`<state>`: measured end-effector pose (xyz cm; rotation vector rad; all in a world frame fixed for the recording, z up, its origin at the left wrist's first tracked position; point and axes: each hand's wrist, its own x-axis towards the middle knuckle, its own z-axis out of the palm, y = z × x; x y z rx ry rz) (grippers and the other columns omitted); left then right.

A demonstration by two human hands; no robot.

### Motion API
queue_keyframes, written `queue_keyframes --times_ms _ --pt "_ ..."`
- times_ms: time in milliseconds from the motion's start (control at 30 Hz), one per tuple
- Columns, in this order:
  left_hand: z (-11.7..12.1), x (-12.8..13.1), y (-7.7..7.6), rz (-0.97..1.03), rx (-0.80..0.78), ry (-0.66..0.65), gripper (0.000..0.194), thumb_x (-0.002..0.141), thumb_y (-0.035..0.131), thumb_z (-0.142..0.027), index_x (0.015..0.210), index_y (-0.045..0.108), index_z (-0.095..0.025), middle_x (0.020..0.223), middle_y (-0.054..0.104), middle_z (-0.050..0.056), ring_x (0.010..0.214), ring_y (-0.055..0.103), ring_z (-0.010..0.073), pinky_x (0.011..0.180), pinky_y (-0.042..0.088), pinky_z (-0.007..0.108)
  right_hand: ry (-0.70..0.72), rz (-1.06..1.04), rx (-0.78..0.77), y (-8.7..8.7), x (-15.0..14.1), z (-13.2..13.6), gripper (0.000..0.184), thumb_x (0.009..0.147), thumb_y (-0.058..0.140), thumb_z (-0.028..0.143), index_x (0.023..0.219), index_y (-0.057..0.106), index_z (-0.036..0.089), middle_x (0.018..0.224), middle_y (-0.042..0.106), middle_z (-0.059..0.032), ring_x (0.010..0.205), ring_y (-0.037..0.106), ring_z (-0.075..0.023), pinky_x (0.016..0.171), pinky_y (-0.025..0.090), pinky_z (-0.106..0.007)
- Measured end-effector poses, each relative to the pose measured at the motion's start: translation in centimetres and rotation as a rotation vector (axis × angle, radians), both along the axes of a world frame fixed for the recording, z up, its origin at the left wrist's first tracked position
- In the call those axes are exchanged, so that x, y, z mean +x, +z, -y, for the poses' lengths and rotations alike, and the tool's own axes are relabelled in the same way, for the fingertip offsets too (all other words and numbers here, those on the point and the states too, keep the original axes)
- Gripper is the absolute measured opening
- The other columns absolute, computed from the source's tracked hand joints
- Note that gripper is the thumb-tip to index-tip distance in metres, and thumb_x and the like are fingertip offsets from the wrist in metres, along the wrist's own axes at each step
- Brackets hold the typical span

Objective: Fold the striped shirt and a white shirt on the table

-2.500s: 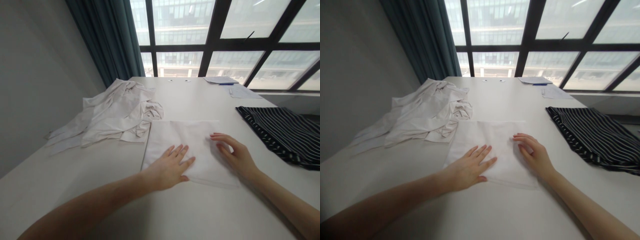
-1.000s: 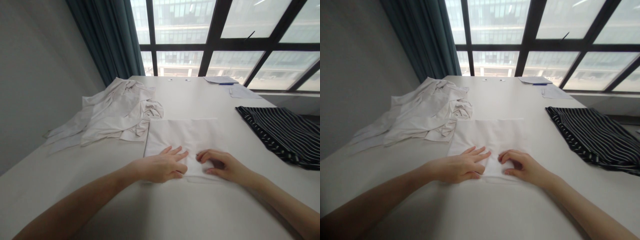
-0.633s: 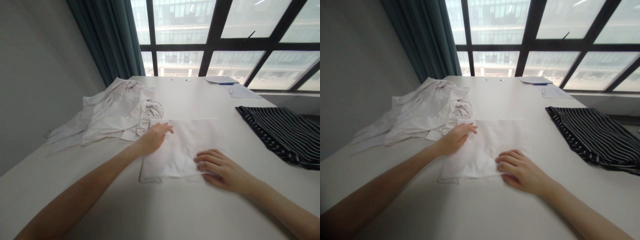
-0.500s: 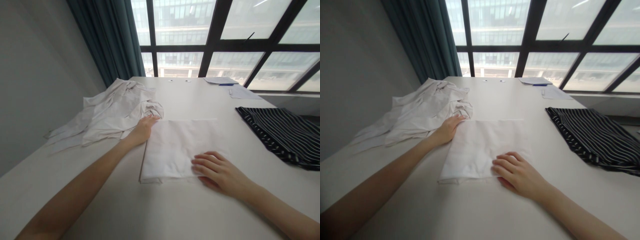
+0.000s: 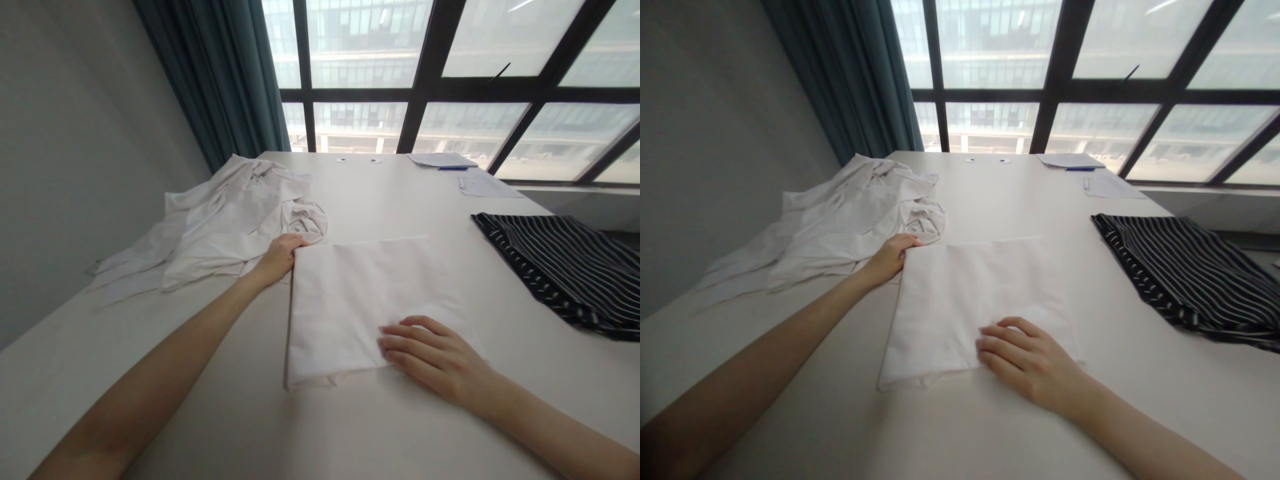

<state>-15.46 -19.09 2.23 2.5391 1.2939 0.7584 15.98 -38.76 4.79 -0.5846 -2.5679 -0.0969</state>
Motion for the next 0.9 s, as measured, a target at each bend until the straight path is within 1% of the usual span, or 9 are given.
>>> queue_keyframes --times_ms 167,267,367,467,600,700,767,833,900 --pt "-0.1 0.0 -0.7 -0.012 0.030 0.090 0.028 0.071 0.049 -0.009 0.089 0.069 -0.018 0.097 0.072 0.007 0.100 0.061 0.0231 0.098 0.044 0.040 0.044 -0.086 0.009 1.0 0.2 0.8 0.028 0.097 0.044 0.009 0.116 0.062 0.019 0.106 0.075 -0.0070 0.106 0.067 -0.0167 0.093 0.053 -0.035" --pt "0.0 0.2 -0.7 -0.011 0.037 0.110 0.031 0.068 0.047 -0.007 0.087 0.069 -0.018 0.094 0.072 0.007 0.099 0.061 0.0235 0.098 0.044 0.041 0.091 -0.060 0.009 0.9 0.2 0.9 0.028 0.097 0.044 0.009 0.114 0.064 0.017 0.110 0.074 -0.0084 0.107 0.067 -0.0173 0.093 0.053 -0.036" --pt "0.0 0.4 -0.6 0.001 0.014 0.118 0.029 0.068 0.048 -0.007 0.086 0.069 -0.018 0.095 0.072 0.007 0.098 0.062 0.0232 0.096 0.046 0.040 0.110 -0.003 -0.080 0.4 0.0 0.6 0.024 0.100 0.043 0.013 0.108 0.065 0.017 0.107 0.075 -0.0068 0.103 0.068 -0.0160 0.097 0.050 -0.038" --pt "-0.1 0.1 -0.2 -0.009 0.000 0.101 0.031 0.069 0.049 -0.007 0.089 0.070 -0.017 0.098 0.072 0.007 0.101 0.061 0.0226 0.099 0.044 0.039 0.108 -0.021 -0.206 -0.1 -0.1 0.0 0.014 0.098 0.052 0.020 0.101 0.066 0.018 0.102 0.075 -0.0048 0.101 0.068 -0.0145 0.100 0.046 -0.038" --pt "0.2 -0.4 1.1 -0.122 0.013 0.033 0.047 0.070 0.045 -0.002 0.105 0.071 -0.018 0.111 0.067 0.008 0.112 0.056 0.0232 0.104 0.039 0.040 0.117 -0.141 -0.315 -0.7 0.3 -0.6 0.010 0.094 0.058 0.021 0.100 0.065 0.018 0.103 0.074 -0.0060 0.104 0.065 -0.0162 0.099 0.045 -0.038" --pt "1.8 0.7 2.7 -0.225 0.102 0.022 0.057 0.069 0.043 0.002 0.115 0.068 -0.020 0.120 0.060 0.010 0.118 0.051 0.0264 0.106 0.036 0.045 0.027 -0.179 -0.370 -1.1 0.6 -0.8 0.009 0.094 0.057 0.019 0.099 0.064 0.020 0.109 0.072 -0.0078 0.109 0.063 -0.0180 0.097 0.047 -0.037" --pt "3.8 2.4 3.6 -0.249 0.163 -0.006 0.055 0.072 0.043 0.002 0.117 0.066 -0.018 0.123 0.058 0.011 0.122 0.048 0.0276 0.108 0.033 0.047 -0.059 -0.157 -0.393 -1.4 0.6 -0.9 0.009 0.095 0.055 0.021 0.098 0.063 0.020 0.117 0.068 -0.0097 0.116 0.059 -0.0195 0.097 0.047 -0.037" --pt "6.3 4.5 3.8 -0.248 0.163 -0.081 0.048 0.080 0.042 0.000 0.119 0.063 -0.016 0.124 0.057 0.012 0.123 0.048 0.0255 0.109 0.034 0.044 -0.133 -0.092 -0.399 -1.6 0.6 -0.9 0.013 0.094 0.055 0.023 0.106 0.062 0.021 0.127 0.064 -0.0106 0.126 0.052 -0.0215 0.102 0.044 -0.040" --pt "8.8 6.5 3.3 -0.291 0.119 -0.170 0.039 0.089 0.043 -0.008 0.124 0.059 -0.014 0.129 0.056 0.013 0.126 0.047 0.0252 0.109 0.034 0.042 -0.194 0.002 -0.385 -1.9 0.6 -0.9 0.029 0.094 0.056 0.028 0.122 0.057 0.023 0.138 0.057 -0.0100 0.135 0.043 -0.0234 0.109 0.037 -0.047"
